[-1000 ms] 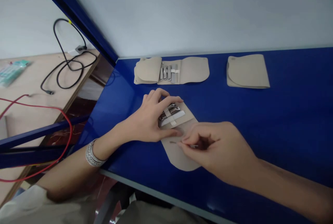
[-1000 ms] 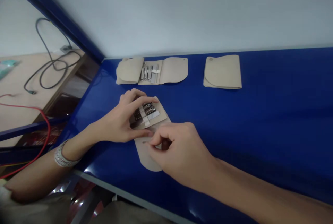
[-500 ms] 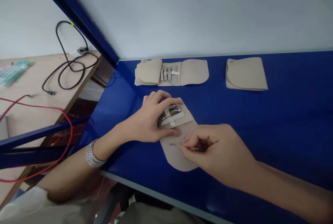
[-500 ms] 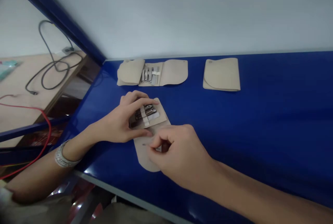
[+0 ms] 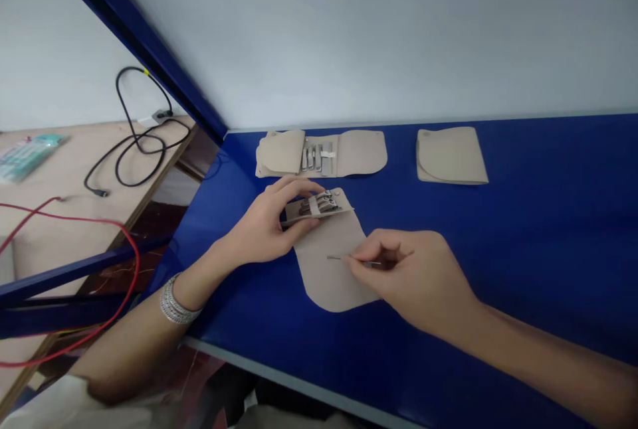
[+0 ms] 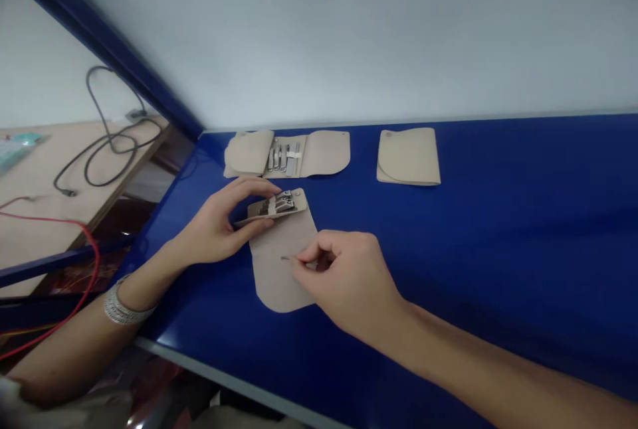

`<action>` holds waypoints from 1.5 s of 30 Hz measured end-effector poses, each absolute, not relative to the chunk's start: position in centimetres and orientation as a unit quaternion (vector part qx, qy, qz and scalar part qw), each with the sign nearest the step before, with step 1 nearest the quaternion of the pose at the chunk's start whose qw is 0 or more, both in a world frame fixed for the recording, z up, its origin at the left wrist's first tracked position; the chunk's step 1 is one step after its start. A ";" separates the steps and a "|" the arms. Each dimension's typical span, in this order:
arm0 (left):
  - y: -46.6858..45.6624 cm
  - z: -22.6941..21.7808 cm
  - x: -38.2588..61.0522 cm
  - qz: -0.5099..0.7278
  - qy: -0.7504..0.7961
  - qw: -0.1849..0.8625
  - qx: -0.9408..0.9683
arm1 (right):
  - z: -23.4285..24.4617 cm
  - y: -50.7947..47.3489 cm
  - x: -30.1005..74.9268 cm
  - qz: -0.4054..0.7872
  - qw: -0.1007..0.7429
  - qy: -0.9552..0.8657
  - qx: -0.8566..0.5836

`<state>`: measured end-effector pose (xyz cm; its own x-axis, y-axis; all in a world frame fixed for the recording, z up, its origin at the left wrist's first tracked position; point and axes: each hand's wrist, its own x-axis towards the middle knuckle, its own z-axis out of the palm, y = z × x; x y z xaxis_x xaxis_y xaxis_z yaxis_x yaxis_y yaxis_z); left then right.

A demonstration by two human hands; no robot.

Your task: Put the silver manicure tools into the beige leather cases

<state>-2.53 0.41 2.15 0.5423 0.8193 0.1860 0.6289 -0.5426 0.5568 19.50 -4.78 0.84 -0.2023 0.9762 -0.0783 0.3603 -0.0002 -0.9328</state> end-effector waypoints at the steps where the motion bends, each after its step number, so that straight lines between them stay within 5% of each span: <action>1: 0.4 2.2 -2.5 0.225 0.427 0.224 0.847 | 0.7 -4.7 19.6 0.448 0.339 -0.628 -0.539; 21: 0.1 2.4 -2.3 0.281 0.538 0.244 0.756 | 0.0 -4.0 20.5 0.343 0.416 -0.690 -0.482; 34: -0.7 2.4 -1.7 0.200 0.493 0.478 0.699 | 0.0 -3.8 20.7 0.308 0.384 -0.715 -0.496; 45: -1.0 2.4 -1.7 0.172 0.484 0.511 0.689 | 0.2 -3.4 20.6 0.334 0.376 -0.674 -0.541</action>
